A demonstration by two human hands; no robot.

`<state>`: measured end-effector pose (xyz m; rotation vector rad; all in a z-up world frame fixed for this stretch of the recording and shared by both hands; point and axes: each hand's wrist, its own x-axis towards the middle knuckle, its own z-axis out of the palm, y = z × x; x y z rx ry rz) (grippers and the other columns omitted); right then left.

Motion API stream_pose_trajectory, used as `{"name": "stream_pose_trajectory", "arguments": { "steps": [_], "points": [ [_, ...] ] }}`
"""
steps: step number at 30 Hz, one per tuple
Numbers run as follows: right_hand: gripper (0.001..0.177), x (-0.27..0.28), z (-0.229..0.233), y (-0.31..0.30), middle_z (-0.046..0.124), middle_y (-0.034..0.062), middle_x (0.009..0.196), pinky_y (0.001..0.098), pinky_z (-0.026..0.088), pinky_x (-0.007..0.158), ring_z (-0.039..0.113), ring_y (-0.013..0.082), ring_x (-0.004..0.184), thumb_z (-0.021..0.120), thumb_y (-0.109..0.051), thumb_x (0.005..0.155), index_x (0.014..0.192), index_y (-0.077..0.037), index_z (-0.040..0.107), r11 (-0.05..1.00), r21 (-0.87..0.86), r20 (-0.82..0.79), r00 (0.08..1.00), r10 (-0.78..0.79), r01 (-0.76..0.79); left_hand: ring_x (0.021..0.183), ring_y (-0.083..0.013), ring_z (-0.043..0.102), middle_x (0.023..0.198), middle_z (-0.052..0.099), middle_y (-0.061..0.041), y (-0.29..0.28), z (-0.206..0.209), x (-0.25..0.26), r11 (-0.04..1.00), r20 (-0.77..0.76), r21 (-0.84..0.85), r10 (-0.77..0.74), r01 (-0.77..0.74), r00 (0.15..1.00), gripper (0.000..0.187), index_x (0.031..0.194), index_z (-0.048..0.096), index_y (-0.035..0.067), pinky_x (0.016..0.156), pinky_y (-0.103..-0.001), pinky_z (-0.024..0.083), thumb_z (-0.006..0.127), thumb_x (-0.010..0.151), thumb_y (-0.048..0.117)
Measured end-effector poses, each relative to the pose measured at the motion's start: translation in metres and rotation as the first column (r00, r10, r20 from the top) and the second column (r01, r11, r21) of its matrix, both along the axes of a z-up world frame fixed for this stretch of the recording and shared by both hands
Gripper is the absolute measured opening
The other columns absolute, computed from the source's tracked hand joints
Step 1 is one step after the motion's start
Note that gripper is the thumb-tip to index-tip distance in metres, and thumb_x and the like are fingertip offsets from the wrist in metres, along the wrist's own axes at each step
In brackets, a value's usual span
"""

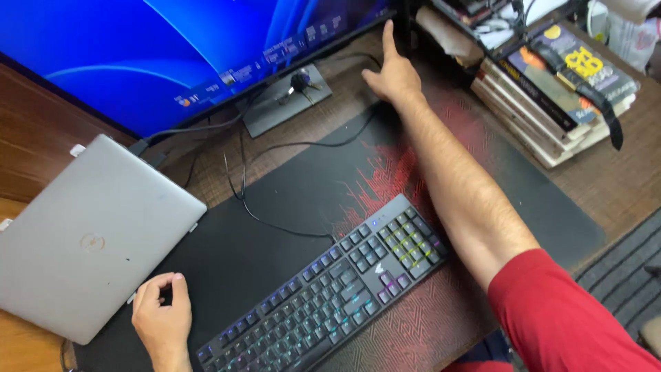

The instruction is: Organize various items on a desk, connect a keyboard to a laptop, and stack books.

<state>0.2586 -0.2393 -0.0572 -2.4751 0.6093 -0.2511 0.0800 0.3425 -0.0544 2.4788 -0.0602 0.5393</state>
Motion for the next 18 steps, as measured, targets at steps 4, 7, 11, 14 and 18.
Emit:
{"name": "stream_pose_trajectory", "arguments": {
  "steps": [4, 7, 11, 14, 18],
  "points": [
    [0.116, -0.006, 0.012, 0.006, 0.073, 0.0249, 0.107, 0.0497, 0.055, 0.090, 0.071, 0.0424, 0.100, 0.077, -0.039, 0.088, 0.165, -0.028, -0.010, 1.000, -0.008, 0.020, 1.000, -0.002, 0.002, 0.097, -0.0236, 0.066, 0.105, 0.072, -0.008, -0.007, 0.008, 0.001, 0.999, -0.033, -0.012, 0.038, -0.038, 0.999, 0.012, 0.101, 0.073, 0.005, 0.086, -0.036, 0.050, 0.073, 0.097, 0.017],
    [0.114, -0.012, 0.022, 0.010, 0.074, 0.0239, 0.105, 0.0492, 0.056, 0.090, 0.071, 0.0417, 0.098, 0.074, -0.037, 0.089, 0.166, -0.028, -0.009, 1.000, 0.004, -0.004, 1.000, -0.001, 0.001, 0.099, -0.0235, 0.067, 0.101, 0.072, -0.007, 0.002, -0.005, 0.003, 1.000, 0.028, 0.002, 0.004, -0.004, 1.000, 0.012, 0.098, 0.072, 0.006, 0.090, -0.035, 0.052, 0.072, 0.097, 0.018],
    [0.113, -0.011, 0.031, 0.013, 0.075, 0.0186, 0.102, 0.0462, 0.056, 0.091, 0.072, 0.0358, 0.097, 0.073, -0.035, 0.088, 0.166, -0.028, -0.009, 0.999, 0.042, -0.036, 0.999, 0.000, 0.001, 0.097, -0.0232, 0.067, 0.105, 0.073, -0.007, 0.000, -0.003, 0.003, 0.999, -0.001, 0.004, 0.043, -0.043, 0.999, 0.013, 0.097, 0.073, 0.006, 0.089, -0.036, 0.052, 0.073, 0.096, 0.019],
    [0.113, -0.011, 0.024, 0.009, 0.076, 0.0133, 0.100, 0.0420, 0.057, 0.089, 0.073, 0.0286, 0.095, 0.075, -0.031, 0.088, 0.165, -0.028, -0.008, 0.994, 0.106, -0.038, 0.999, 0.004, 0.000, 0.097, -0.0231, 0.067, 0.105, 0.073, -0.006, -0.006, 0.004, 0.002, 0.997, -0.050, -0.027, 0.064, -0.065, 0.997, 0.014, 0.099, 0.074, 0.006, 0.085, -0.036, 0.051, 0.072, 0.096, 0.019],
    [0.117, -0.008, 0.009, -0.001, 0.075, 0.0109, 0.101, 0.0363, 0.060, 0.086, 0.075, 0.0212, 0.094, 0.081, -0.018, 0.084, 0.167, -0.026, 0.000, 0.940, 0.327, 0.176, 0.984, 0.040, -0.097, 0.096, -0.0223, 0.067, 0.105, 0.073, -0.006, -0.005, 0.002, 0.003, 0.995, -0.079, -0.021, 0.098, -0.099, 0.992, 0.015, 0.100, 0.075, 0.006, 0.085, -0.036, 0.051, 0.072, 0.095, 0.020]
  ]
}}
